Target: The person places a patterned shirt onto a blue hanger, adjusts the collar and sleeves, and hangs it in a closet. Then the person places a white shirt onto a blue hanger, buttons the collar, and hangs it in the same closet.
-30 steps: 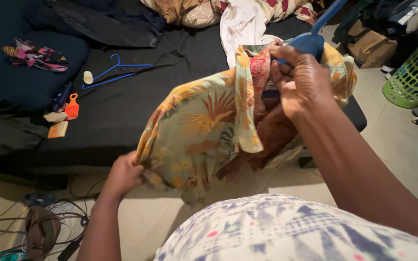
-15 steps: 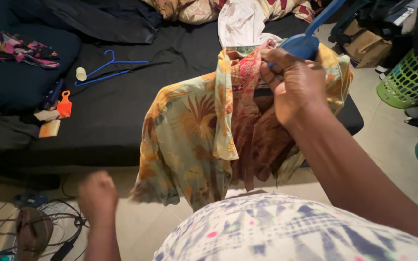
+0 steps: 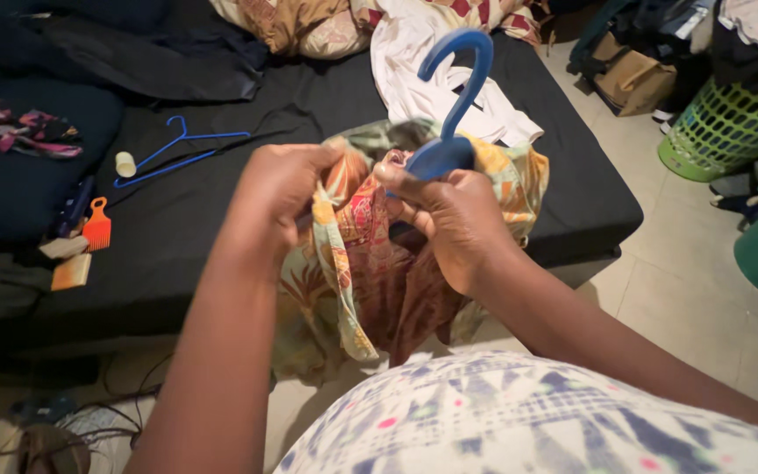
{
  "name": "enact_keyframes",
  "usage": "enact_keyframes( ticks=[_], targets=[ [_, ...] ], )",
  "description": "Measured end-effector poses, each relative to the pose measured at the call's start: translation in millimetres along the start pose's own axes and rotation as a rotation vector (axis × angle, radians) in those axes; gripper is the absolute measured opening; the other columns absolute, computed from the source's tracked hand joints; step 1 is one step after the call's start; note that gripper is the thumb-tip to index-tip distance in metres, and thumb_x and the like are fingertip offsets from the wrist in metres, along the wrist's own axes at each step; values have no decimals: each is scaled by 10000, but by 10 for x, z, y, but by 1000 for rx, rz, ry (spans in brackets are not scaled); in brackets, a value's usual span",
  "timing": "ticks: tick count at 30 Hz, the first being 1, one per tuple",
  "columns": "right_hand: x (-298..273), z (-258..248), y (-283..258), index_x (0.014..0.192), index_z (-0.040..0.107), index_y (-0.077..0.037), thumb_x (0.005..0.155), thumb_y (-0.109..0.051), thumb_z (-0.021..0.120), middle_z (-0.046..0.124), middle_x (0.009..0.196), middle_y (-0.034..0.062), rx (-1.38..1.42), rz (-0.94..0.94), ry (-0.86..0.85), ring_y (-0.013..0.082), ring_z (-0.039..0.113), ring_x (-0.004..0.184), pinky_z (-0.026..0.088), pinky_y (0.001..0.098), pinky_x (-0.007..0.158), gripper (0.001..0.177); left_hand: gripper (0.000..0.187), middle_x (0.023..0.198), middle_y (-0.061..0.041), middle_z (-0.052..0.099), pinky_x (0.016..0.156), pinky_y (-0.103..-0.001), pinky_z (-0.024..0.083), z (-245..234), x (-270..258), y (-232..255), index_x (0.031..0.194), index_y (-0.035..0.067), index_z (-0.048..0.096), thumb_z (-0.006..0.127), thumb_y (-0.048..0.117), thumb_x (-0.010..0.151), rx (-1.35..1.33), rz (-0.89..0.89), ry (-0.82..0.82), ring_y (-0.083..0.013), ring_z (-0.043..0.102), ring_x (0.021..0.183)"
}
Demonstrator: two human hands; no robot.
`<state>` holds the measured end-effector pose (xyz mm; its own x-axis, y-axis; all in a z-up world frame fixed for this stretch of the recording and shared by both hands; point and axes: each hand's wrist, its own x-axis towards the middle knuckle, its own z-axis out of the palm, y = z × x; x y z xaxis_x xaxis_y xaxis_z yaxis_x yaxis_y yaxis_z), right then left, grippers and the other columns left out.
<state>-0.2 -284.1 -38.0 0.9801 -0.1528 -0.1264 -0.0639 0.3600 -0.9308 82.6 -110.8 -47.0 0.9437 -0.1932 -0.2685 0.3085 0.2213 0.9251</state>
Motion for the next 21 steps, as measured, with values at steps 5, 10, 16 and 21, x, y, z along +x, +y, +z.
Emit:
enact_keyframes(
  ticks=[5,10,16,21],
  targets=[
    [74,-63,84,937,676,-45,814,-29,792,716,935,25,-39,-18,39,147,690,870,576,332,806,170,235,891,-202,743,629,-415,622,60,131,33,971,-96,722,672,124,903,-267,-195,-137,-258,729,681],
    [181,-177,159,926,658,-37,847,17,728,705,921,61,33,-41,116,176,691,852,584,343,809,118,257,999,-179,782,795,-334,641,99,187,5,1072,-110,717,713,30,856,-92,-88,-255,-211,764,857],
    [176,-84,114,932,681,18,875,-16,706,723,950,93,100,-2,98,173,697,872,592,340,793,70,314,975,-137,758,723,-344,585,264,133,-94,1038,-1,689,810,121,775,374,160,45,-204,727,824],
    [236,6,-3,961,714,-13,874,-52,732,714,959,61,105,-67,158,171,665,829,564,333,751,97,324,866,-117,694,786,-403,522,306,-86,-116,913,45,693,875,263,758,844,672,392,-284,672,866]
  ],
)
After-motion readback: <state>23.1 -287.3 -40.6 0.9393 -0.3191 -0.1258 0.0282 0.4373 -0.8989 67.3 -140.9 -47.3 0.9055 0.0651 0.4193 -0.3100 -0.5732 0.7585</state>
